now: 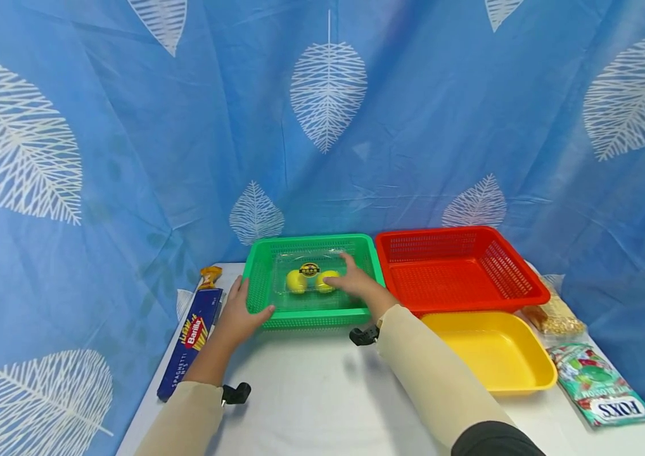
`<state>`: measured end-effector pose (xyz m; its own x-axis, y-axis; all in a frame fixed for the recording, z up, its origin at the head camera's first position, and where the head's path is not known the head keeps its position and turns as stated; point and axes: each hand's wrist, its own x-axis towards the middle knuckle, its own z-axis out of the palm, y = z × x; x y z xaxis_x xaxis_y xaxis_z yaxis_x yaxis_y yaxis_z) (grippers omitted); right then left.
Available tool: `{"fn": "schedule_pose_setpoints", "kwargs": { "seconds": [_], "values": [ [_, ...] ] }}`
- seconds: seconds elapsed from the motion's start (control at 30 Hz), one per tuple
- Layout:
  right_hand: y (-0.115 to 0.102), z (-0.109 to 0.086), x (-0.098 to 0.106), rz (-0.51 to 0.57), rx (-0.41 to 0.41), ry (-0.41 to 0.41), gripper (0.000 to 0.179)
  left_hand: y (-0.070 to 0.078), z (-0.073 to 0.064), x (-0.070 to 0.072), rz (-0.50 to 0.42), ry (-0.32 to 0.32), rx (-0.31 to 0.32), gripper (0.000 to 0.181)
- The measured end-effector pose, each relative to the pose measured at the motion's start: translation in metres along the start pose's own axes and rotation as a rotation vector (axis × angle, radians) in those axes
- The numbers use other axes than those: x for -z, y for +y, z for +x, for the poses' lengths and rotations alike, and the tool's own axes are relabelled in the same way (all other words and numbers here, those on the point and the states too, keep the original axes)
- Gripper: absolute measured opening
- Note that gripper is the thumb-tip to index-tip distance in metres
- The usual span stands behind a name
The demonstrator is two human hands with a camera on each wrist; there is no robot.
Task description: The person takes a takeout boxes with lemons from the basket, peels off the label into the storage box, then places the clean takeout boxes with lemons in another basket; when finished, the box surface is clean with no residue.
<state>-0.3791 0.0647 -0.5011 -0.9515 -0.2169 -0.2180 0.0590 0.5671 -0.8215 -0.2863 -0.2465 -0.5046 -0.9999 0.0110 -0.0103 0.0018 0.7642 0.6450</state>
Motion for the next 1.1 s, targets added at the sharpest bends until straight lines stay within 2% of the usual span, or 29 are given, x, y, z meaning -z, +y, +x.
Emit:
{"fn": "schedule_pose_setpoints", "kwargs": {
  "seconds": [0.13,0.37,0.47,0.83,1.1],
  "values": [
    [0.0009,0.0012,-0.0011,0.033,-0.003,-0.007,0.100,-0.0002,-0.0003,-0.0008,0.002,0.005,-0.003,0.113],
    [-0.0009,-0.0021,-0.0019,0.208,-0.054,-0.043,0.098,0.0004,-0.0007,-0.0028,-0.015,0.010,0.007,0.107],
    [-0.0028,-0.0029,-0.0015,0.238,-0.059,-0.049,0.097,0.0006,-0.0017,-0.0025,-0.021,0.014,0.019,0.106],
    [-0.0017,-0.0017,0.0043,0.257,-0.067,-0.009,0.095,0.0026,0.0025,-0.0047,-0.027,0.011,0.010,0.105],
    [-0.0009,-0.0006,0.0015,0.241,-0.060,0.020,0.096,0.0016,-0.0009,-0.0045,-0.036,0.010,0.017,0.106]
  ]
}}
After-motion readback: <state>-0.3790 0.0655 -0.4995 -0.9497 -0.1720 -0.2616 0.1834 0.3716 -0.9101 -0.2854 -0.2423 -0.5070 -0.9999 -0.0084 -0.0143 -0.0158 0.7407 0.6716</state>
